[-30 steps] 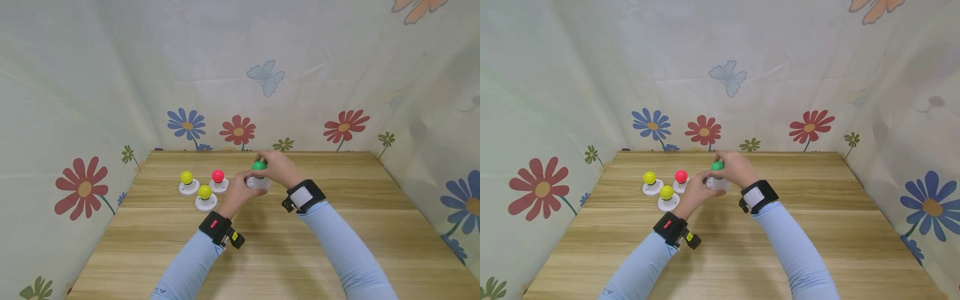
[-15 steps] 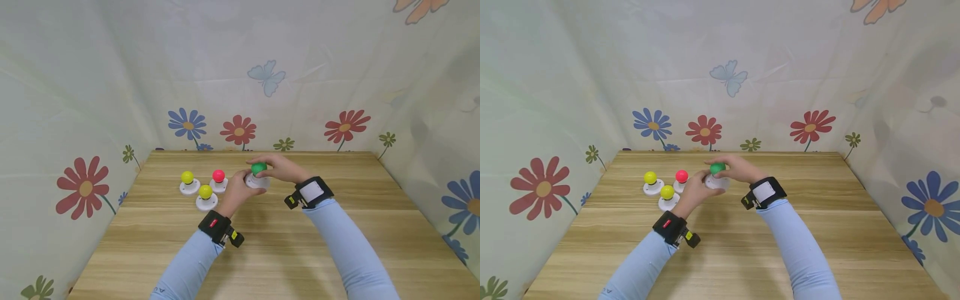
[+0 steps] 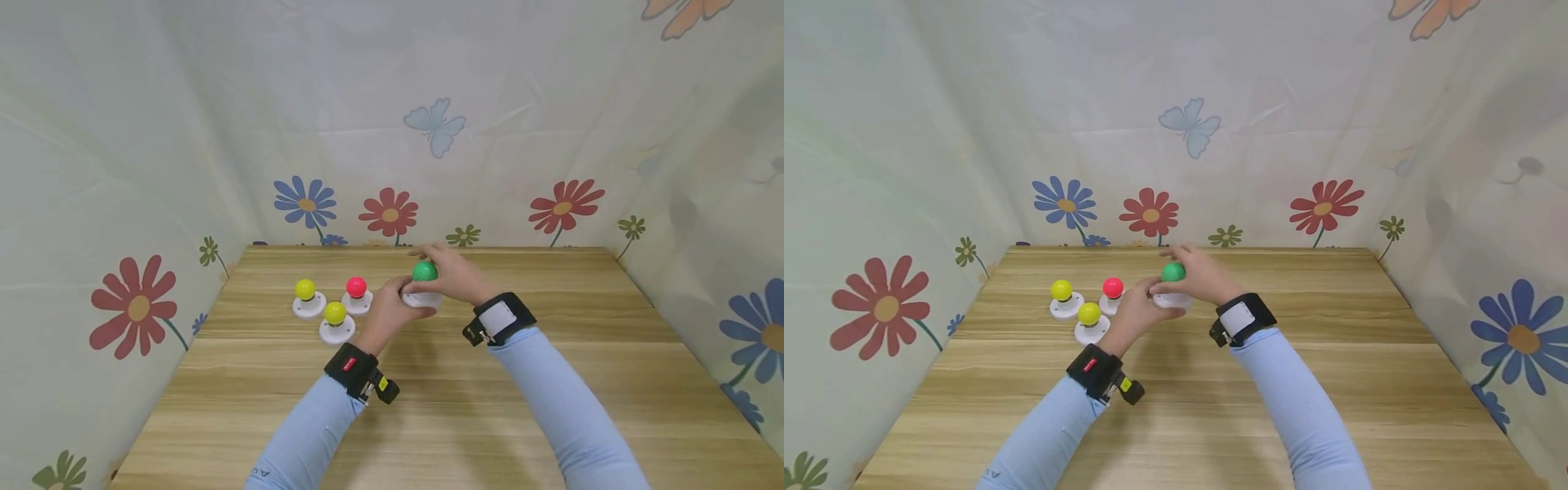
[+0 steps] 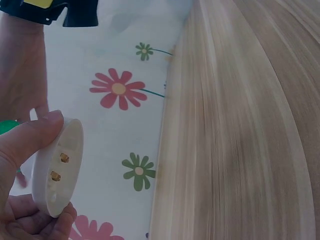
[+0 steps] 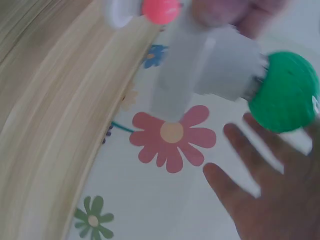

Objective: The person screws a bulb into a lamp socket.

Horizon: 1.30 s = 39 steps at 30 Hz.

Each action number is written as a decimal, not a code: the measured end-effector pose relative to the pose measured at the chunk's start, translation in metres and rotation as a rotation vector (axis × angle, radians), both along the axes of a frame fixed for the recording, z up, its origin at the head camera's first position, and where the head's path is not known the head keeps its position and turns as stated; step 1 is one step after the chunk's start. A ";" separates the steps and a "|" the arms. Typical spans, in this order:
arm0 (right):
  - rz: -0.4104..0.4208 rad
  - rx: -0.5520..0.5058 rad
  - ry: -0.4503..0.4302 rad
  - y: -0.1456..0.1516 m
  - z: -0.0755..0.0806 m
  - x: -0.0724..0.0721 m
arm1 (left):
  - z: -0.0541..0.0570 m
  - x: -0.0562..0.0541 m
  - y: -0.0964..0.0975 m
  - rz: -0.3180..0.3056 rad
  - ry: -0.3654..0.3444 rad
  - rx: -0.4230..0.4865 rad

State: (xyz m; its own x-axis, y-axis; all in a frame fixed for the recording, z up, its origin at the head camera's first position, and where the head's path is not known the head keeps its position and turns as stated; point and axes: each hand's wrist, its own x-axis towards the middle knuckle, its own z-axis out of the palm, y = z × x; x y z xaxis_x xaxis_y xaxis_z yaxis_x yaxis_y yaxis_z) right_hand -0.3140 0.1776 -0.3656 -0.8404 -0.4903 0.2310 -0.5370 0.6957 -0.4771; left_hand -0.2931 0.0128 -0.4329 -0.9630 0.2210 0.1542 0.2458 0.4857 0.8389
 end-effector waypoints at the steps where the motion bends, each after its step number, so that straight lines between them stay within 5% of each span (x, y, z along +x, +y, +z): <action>1: 0.059 -0.018 -0.037 0.002 0.000 -0.001 | 0.000 0.000 0.000 -0.002 0.012 -0.007; 4: 0.240 -0.105 -0.157 0.010 0.003 -0.003 | 0.000 0.000 -0.001 0.003 0.027 -0.022; 8: 0.327 -0.146 -0.223 0.017 0.006 -0.004 | 0.002 0.000 -0.002 0.013 0.019 -0.032; 12: 0.291 -0.130 -0.206 0.017 0.008 -0.003 | 0.002 0.001 -0.002 0.012 0.010 -0.035; 20: -0.025 -0.070 -0.042 0.002 0.001 -0.001 | -0.001 0.001 0.001 -0.002 -0.017 0.003; 23: -0.084 -0.045 -0.001 -0.003 -0.003 -0.002 | -0.003 0.002 0.001 -0.004 -0.019 0.018; 26: -0.059 -0.047 0.003 -0.003 -0.005 -0.003 | -0.004 0.002 0.001 -0.003 -0.005 0.010; 33: 0.221 -0.170 -0.170 0.013 -0.005 -0.004 | -0.003 0.001 -0.001 0.005 0.051 -0.007; 39: 0.194 -0.207 -0.131 0.012 -0.005 -0.002 | -0.002 0.001 -0.001 -0.001 0.016 -0.004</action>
